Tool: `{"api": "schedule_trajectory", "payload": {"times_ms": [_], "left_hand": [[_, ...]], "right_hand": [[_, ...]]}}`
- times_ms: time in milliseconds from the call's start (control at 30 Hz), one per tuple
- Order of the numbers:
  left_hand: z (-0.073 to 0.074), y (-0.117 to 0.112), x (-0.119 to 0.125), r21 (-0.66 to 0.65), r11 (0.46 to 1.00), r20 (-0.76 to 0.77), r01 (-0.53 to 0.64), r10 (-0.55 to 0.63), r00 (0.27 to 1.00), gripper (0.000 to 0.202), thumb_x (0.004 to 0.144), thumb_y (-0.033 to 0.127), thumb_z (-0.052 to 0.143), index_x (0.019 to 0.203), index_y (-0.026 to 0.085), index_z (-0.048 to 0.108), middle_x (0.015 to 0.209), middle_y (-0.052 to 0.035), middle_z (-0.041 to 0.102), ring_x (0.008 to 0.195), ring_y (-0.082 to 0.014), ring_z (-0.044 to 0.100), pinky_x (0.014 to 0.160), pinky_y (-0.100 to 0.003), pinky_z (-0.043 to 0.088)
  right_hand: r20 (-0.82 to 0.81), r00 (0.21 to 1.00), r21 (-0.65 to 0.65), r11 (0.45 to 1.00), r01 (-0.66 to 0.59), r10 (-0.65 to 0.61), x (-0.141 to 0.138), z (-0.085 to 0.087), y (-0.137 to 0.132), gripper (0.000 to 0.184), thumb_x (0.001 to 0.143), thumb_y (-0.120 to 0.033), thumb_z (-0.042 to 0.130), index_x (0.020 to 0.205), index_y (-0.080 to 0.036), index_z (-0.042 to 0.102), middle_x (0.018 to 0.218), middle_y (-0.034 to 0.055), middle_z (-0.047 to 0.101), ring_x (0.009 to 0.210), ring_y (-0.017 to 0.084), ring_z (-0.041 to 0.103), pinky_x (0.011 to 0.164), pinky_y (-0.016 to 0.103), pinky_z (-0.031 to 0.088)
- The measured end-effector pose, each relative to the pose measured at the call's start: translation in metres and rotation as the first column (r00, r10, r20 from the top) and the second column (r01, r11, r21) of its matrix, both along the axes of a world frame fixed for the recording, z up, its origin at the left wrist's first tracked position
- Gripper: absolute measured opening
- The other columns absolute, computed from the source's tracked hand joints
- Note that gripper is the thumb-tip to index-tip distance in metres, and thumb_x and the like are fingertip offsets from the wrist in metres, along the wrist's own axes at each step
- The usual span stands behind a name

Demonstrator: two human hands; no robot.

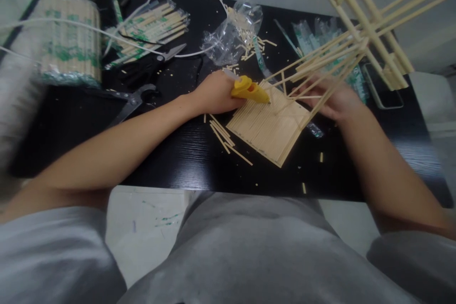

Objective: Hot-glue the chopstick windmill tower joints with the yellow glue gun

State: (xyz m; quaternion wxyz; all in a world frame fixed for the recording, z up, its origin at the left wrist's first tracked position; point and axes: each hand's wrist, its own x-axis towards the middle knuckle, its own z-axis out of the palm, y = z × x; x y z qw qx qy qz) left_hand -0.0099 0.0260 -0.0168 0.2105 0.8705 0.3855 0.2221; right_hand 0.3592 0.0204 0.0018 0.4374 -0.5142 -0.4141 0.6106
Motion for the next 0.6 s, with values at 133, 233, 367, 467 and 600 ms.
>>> {"api": "schedule_trajectory", "payload": {"times_ms": [133,233,367,467,600], "left_hand": [[-0.0004,0.0004,-0.0004,-0.001,1.000,0.003,0.008,-0.008,1.000,0.030,0.095,0.042,0.078,0.118,0.024,0.085,0.103,-0.0068,0.083,0.115,-0.0340,0.083,0.106,-0.047,0.065],[0.0018,-0.0005,0.0004,-0.004,1.000,-0.002,0.009,-0.009,1.000,0.029,0.094,0.040,0.079,0.117,0.024,0.085,0.103,-0.0065,0.083,0.111,-0.0338,0.083,0.106,-0.049,0.066],[0.0041,-0.0018,0.0010,-0.010,1.000,0.009,0.007,-0.007,1.000,0.033,0.093,0.039,0.080,0.123,0.024,0.086,0.106,-0.0059,0.084,0.115,-0.0349,0.083,0.110,-0.051,0.066],[0.0038,-0.0021,0.0002,-0.014,1.000,0.008,0.001,0.000,1.000,0.035,0.093,0.038,0.080,0.124,0.024,0.086,0.109,-0.0068,0.085,0.119,-0.0360,0.084,0.112,-0.052,0.066],[0.0021,-0.0014,-0.0014,-0.007,1.000,0.012,0.010,-0.010,1.000,0.035,0.094,0.039,0.079,0.125,0.024,0.086,0.111,-0.0073,0.086,0.122,-0.0366,0.083,0.112,-0.052,0.067]], "right_hand": [[-0.009,1.000,0.000,1.000,-0.001,0.001,-0.0015,0.0008,-0.0002,0.021,0.115,-0.017,0.079,0.094,-0.022,0.083,0.086,0.0066,0.083,0.085,0.022,0.087,0.102,0.039,0.078],[-0.014,1.000,0.002,1.000,0.001,-0.001,-0.0014,0.0010,-0.0001,0.026,0.117,-0.014,0.074,0.093,-0.022,0.083,0.084,0.0064,0.083,0.084,0.022,0.086,0.101,0.041,0.079],[-0.004,1.000,0.000,1.000,0.003,-0.003,-0.0010,0.0003,0.0003,0.023,0.116,-0.015,0.075,0.095,-0.023,0.082,0.082,0.0041,0.081,0.086,0.023,0.086,0.104,0.043,0.079],[0.004,1.000,0.001,1.000,0.006,-0.006,-0.0010,-0.0009,0.0007,0.020,0.112,-0.021,0.085,0.094,-0.024,0.079,0.082,0.0040,0.079,0.087,0.025,0.086,0.113,0.049,0.076],[0.002,1.000,0.003,1.000,0.003,-0.003,-0.0001,-0.0025,0.0014,0.019,0.110,-0.025,0.090,0.094,-0.024,0.079,0.083,0.0043,0.078,0.090,0.026,0.086,0.117,0.050,0.075]]}}
